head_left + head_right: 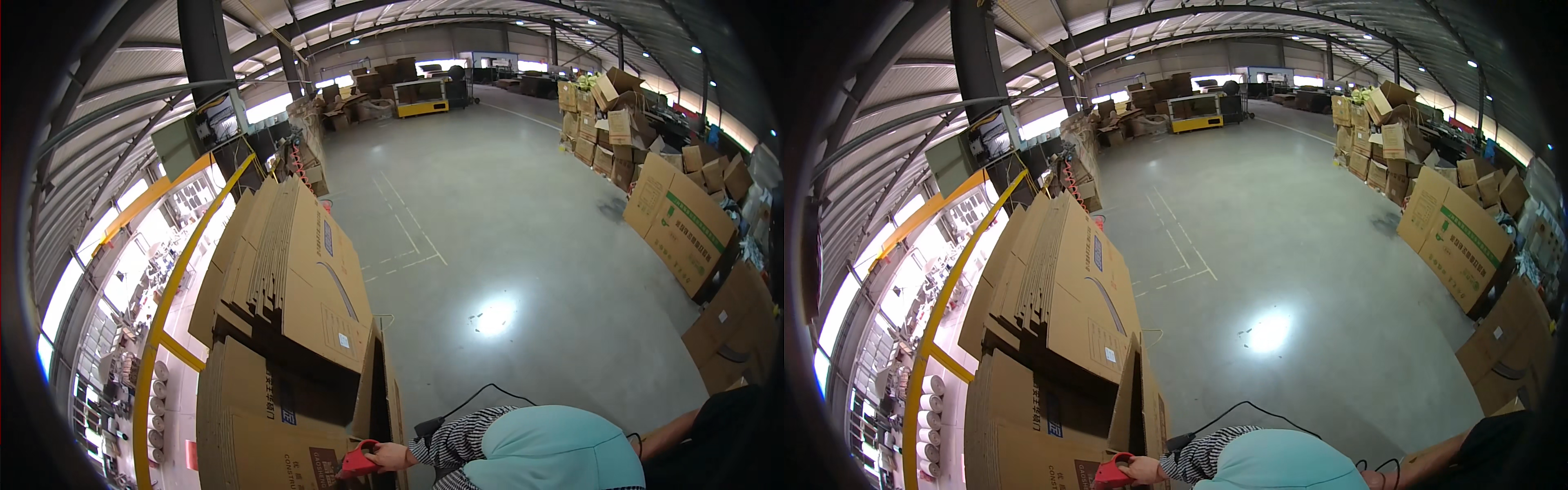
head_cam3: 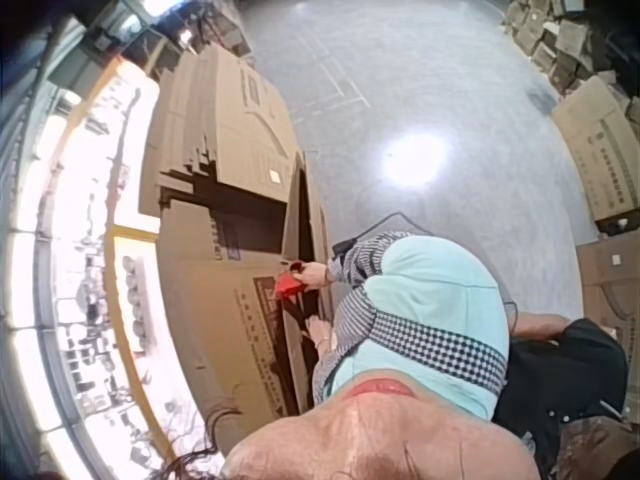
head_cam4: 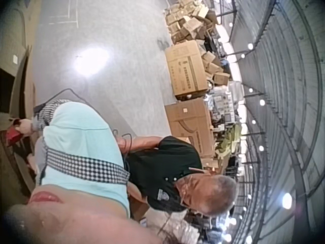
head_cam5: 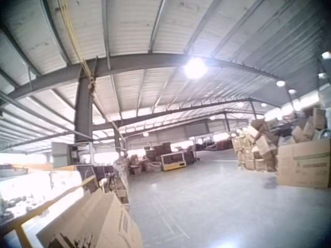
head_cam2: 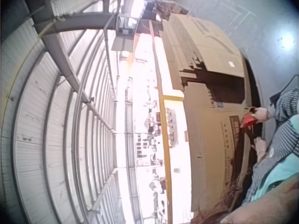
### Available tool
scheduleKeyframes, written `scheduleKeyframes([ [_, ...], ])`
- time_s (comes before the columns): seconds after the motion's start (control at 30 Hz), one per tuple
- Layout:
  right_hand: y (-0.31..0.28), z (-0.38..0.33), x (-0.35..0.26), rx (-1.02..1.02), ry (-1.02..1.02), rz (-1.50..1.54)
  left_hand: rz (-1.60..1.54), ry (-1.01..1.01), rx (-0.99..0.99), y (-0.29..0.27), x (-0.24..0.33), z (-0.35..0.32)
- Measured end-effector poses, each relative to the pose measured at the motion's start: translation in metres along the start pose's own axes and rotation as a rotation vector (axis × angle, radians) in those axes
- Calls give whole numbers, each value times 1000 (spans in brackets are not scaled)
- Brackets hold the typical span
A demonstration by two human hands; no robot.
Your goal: Assemble and seal cardboard boxes using a tape dispenser in a warehouse environment.
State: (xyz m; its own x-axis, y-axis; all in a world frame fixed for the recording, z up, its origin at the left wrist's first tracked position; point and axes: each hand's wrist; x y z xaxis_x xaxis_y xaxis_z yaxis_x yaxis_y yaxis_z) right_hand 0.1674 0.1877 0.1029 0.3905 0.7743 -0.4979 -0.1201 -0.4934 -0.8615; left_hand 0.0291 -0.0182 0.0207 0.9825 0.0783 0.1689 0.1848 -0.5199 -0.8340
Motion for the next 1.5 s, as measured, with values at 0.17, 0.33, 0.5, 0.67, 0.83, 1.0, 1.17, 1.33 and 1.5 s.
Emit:
scheduleKeyframes([
  [0.17,-4,-2,0,-34,-8,76,13,-25,1,-33,18,-13],
  [0.33,-1,-3,2,0,-20,60,16,-27,5,-57,34,-30],
  [0.5,4,-2,9,5,0,8,-2,-11,34,-52,35,-32],
  [0.67,13,7,-1,-1,-47,18,-178,-168,359,-8,23,-29],
  [0.83,11,-1,-2,40,29,137,-142,-191,235,12,4,-19],
  [1.0,-67,-40,-7,303,-84,154,-168,-259,80,11,3,9],
  [1.17,-204,-65,6,342,-349,-237,-261,-132,115,-32,9,-4],
  [1.33,-256,-71,2,394,-381,-443,-320,-43,315,8,-28,13],
  [1.5,-223,-64,2,426,-305,-278,-413,-57,344,33,-30,15],
])
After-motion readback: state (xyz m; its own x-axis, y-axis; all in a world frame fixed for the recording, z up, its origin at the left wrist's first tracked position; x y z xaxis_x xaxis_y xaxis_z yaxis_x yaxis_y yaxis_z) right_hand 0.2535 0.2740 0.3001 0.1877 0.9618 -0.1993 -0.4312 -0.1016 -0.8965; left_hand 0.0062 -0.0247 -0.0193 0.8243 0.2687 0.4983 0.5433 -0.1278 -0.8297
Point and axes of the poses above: each hand's wrist, its own z-axis towards the middle knuckle, its own y-axis out of the palm, x = y × z, and after that the axes turned 9 degrees about -x, right-handed
